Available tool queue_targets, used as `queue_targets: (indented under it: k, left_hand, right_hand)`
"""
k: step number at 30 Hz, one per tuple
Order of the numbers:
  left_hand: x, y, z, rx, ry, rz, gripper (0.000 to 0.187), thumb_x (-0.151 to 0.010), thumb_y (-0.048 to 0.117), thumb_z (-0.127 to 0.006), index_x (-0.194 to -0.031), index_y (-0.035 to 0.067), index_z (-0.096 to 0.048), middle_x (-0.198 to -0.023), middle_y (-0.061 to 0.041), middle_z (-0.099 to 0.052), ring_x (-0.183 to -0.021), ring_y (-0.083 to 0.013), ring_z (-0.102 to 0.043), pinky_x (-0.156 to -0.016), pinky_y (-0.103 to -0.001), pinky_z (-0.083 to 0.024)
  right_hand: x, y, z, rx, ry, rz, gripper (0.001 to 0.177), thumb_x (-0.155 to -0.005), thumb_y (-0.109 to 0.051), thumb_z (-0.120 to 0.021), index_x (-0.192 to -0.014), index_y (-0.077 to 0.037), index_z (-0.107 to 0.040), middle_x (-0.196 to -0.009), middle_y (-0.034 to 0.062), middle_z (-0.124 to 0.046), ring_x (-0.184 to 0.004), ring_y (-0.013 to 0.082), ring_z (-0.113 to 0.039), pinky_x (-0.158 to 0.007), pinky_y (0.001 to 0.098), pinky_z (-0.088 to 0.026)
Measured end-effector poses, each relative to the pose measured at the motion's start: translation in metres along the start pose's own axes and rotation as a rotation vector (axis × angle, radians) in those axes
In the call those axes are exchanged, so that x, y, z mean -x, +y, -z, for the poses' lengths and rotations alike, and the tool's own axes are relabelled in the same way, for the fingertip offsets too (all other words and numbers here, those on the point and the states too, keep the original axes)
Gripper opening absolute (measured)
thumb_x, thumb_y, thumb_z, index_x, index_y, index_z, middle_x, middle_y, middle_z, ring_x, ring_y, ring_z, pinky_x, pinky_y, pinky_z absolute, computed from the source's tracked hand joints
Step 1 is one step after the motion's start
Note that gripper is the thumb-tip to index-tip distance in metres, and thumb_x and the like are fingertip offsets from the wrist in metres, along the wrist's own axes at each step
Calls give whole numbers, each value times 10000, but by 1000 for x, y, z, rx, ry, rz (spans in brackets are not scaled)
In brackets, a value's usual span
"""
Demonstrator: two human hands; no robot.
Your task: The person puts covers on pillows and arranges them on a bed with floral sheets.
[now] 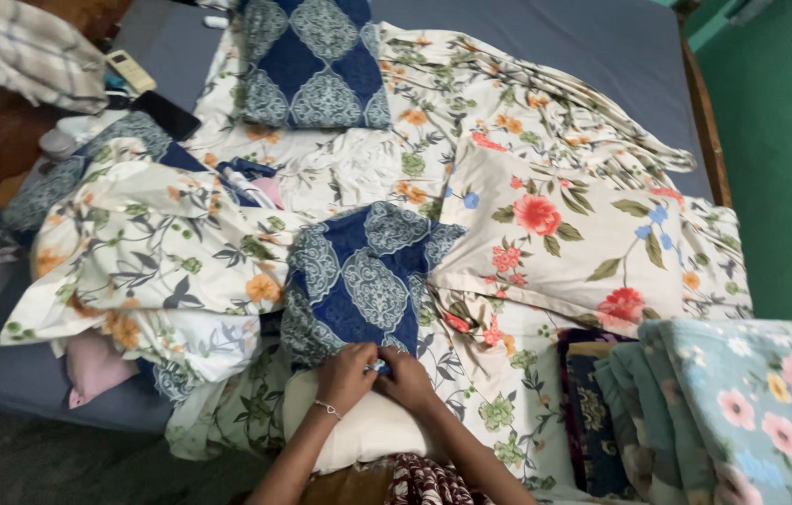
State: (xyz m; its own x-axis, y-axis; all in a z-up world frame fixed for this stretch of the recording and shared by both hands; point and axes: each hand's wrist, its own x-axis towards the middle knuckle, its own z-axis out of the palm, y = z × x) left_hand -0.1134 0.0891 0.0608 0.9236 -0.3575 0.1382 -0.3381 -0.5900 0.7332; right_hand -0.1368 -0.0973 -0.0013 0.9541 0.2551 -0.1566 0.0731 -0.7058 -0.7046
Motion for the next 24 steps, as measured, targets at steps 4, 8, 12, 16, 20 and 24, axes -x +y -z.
queue_targets:
  k: [4,8,12,16,20,24]
  left_hand:
    - [15,0,12,-7,-49,76,178,-726,2,-679,-827,88,-560,-826,-85,-653,-873,-325,-656,-702,-459,-517]
    - [35,-34,15,-144,23,-2,144,-774,-41,-581,-851,81,-585,-889,-96,-663,-924,-337,-662,-762,-459,-538]
    - [62,-106,9,-305,59,226,313,-803,-44,-531,-1048,84,-676,-1039,-151,-699,-920,-385,-683,-755,-501,-552]
    - [93,-171,27,-453,-1,681,166,-983,172,-554,-1091,99,-657,-1067,-150,-721,-978,-366,-713,-822,-501,-569]
    - [106,-189,14,-159,-49,704,370,-884,284,-683,-1193,91,-619,-1084,-164,-715,-1003,-350,-692,-847,-471,-551]
    - [79,-170,-12,449,22,633,479,-837,303,-763,-1230,82,-600,-1043,-126,-724,-951,-255,-691,-844,-395,-544]
  right_hand:
    - [0,28,-4,225,-23,-214,483,-743,-281,-821,-1183,-151,-669,-1159,81,-700,-1069,294,-683,-890,413,-558]
    - [41,67,22,339,-118,-615,442,-801,-291,-788,-1221,-211,-673,-1220,94,-710,-1144,302,-674,-942,447,-540]
    - [73,80,28,358,-131,-762,436,-890,-354,-720,-1295,-218,-635,-1189,150,-732,-1128,348,-690,-941,474,-542]
    - [82,97,27,179,-93,-779,528,-831,-332,-780,-1316,-186,-628,-1209,183,-726,-1151,360,-683,-969,452,-539]
    - [87,100,29,-31,-102,-656,654,-818,-285,-774,-1390,-60,-550,-1288,221,-690,-1203,326,-670,-1002,403,-529]
    - [91,105,25,-212,-137,-614,774,-809,-243,-763,-1458,58,-467,-1368,254,-650,-1249,291,-655,-1031,356,-522]
